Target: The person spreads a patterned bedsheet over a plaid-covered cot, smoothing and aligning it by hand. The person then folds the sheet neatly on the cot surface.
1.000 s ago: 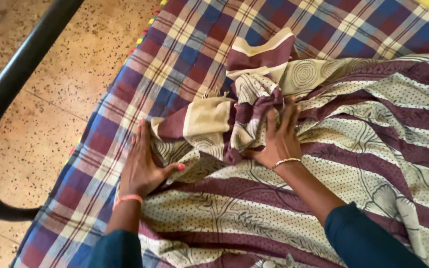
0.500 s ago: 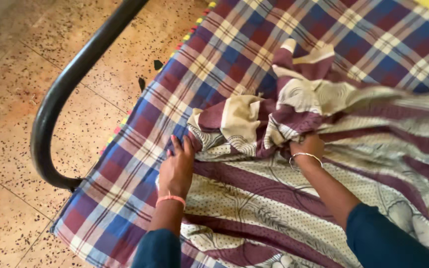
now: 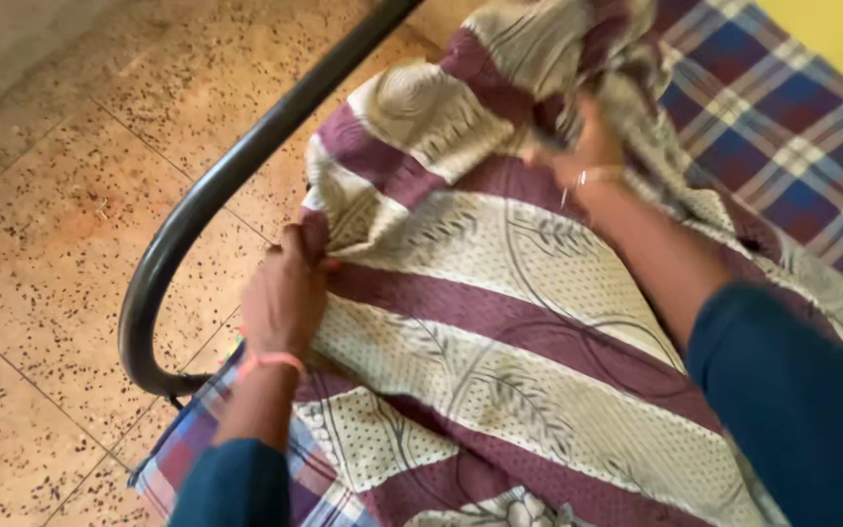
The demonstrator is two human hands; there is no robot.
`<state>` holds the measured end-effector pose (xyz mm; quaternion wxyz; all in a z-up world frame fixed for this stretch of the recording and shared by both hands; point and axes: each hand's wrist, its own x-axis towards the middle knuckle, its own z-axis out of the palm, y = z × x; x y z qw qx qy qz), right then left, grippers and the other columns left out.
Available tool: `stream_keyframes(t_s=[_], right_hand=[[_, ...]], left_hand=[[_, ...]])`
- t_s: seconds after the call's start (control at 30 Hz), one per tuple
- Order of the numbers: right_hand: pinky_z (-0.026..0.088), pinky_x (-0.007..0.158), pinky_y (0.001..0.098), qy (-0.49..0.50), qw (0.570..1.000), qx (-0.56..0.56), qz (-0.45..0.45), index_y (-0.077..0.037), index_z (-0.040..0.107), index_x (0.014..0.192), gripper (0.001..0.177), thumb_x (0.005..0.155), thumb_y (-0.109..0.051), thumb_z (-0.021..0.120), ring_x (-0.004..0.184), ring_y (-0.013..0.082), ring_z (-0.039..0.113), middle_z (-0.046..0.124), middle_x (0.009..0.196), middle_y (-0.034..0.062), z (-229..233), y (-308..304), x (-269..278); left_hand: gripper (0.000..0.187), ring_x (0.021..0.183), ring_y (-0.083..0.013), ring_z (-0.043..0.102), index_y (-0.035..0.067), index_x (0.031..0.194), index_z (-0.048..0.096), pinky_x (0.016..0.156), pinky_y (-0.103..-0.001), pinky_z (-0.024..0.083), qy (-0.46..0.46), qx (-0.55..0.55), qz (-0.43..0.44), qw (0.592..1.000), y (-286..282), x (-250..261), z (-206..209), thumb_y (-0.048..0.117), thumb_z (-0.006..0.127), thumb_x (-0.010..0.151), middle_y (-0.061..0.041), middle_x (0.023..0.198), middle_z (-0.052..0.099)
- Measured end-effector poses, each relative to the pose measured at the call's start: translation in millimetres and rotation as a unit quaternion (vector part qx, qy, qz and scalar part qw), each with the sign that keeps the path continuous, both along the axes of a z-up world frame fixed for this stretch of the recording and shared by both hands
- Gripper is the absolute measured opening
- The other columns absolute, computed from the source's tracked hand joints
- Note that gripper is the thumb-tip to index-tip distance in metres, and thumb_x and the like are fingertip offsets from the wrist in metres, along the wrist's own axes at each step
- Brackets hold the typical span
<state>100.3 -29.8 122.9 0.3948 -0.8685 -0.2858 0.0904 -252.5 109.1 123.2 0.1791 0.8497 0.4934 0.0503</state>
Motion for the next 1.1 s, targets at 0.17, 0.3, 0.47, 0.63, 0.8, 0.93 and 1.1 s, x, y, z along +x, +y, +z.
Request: stream_keyframes(t_s=[0.17,0.3,0.47,0.63,0.8,0.93,1.1], right_hand=[[0.050,0.105,0.0411,-0.028,0.990,-0.074,0.120,-0.017,0.063,0.131,0.061,0.075,-0.020,0.088,0.125,0.0319,0.063,0.066,0.137,0.0135,-40,-32,-94],[0.043,0.117,0.0428,-0.029,0.967,-0.073,0.242,-0.014,0.066,0.129,0.048,0.083,-0.014,0.079,0.139,0.0350,0.052,0.060,0.144,0.0178,-69,-66,-166],[0.035,0.112,0.0532,-0.014,0.949,-0.140,0.281,-0.013,0.069,0.126,0.042,0.086,-0.023,0.076,0.147,0.0499,0.028,0.021,0.162,0.0310,-71,-99,-223],[0.034,0.118,0.0535,0.007,0.936,-0.190,0.296,-0.008,0.064,0.128,0.051,0.091,-0.043,0.069,0.149,0.0464,0.030,0.025,0.164,0.0264,-73,-132,-267],[0.029,0.114,0.0599,0.031,0.925,-0.145,0.349,-0.005,0.037,0.154,0.096,0.086,-0.064,0.068,0.147,0.0518,0.025,0.027,0.158,0.0356,-71,-152,-305],[0.032,0.113,0.0606,0.022,0.917,-0.123,0.379,-0.006,0.030,0.151,0.110,0.075,-0.073,0.072,0.145,0.0552,0.027,0.035,0.154,0.0366,-62,-169,-320],[0.039,0.107,0.0582,0.021,0.909,-0.145,0.391,0.007,0.028,0.144,0.123,0.066,-0.075,0.077,0.137,0.0552,0.038,0.040,0.144,0.0387,-60,-163,-318]], left_hand=[[0.100,0.117,-0.0506,0.057,0.002,0.155,0.025,0.093,-0.054,0.052,-0.132,0.007,-0.030,0.991,-39,-7,-25,0.033,0.083,0.079,-0.034,0.139,0.048],[0.107,0.129,-0.0494,0.050,0.004,0.156,0.020,0.104,-0.055,0.043,-0.105,0.053,-0.038,0.992,-53,-12,-45,0.033,0.086,0.077,-0.031,0.147,0.043],[0.118,0.127,-0.0493,0.049,-0.001,0.159,0.011,0.103,-0.052,0.041,-0.072,0.076,0.022,0.994,-81,-20,-36,0.037,0.085,0.077,-0.039,0.151,0.035],[0.119,0.126,-0.0415,0.057,0.003,0.164,0.013,0.098,-0.053,0.048,0.051,-0.015,0.186,0.981,-121,-35,-22,0.060,0.079,0.082,-0.023,0.138,0.048],[0.083,0.103,-0.0441,0.068,-0.005,0.121,0.065,0.087,-0.050,0.054,0.033,-0.156,0.299,0.941,-120,-57,-30,0.063,0.082,0.076,-0.030,0.119,0.067],[0.050,0.083,-0.0370,0.075,-0.003,0.089,0.076,0.078,-0.046,0.056,-0.104,-0.252,0.214,0.938,-125,-82,-53,0.043,0.084,0.072,-0.024,0.083,0.074],[0.037,0.076,-0.0249,0.073,0.003,0.089,0.080,0.074,-0.039,0.055,-0.196,-0.314,0.185,0.910,-120,-77,-71,0.031,0.085,0.066,-0.015,0.084,0.078]])
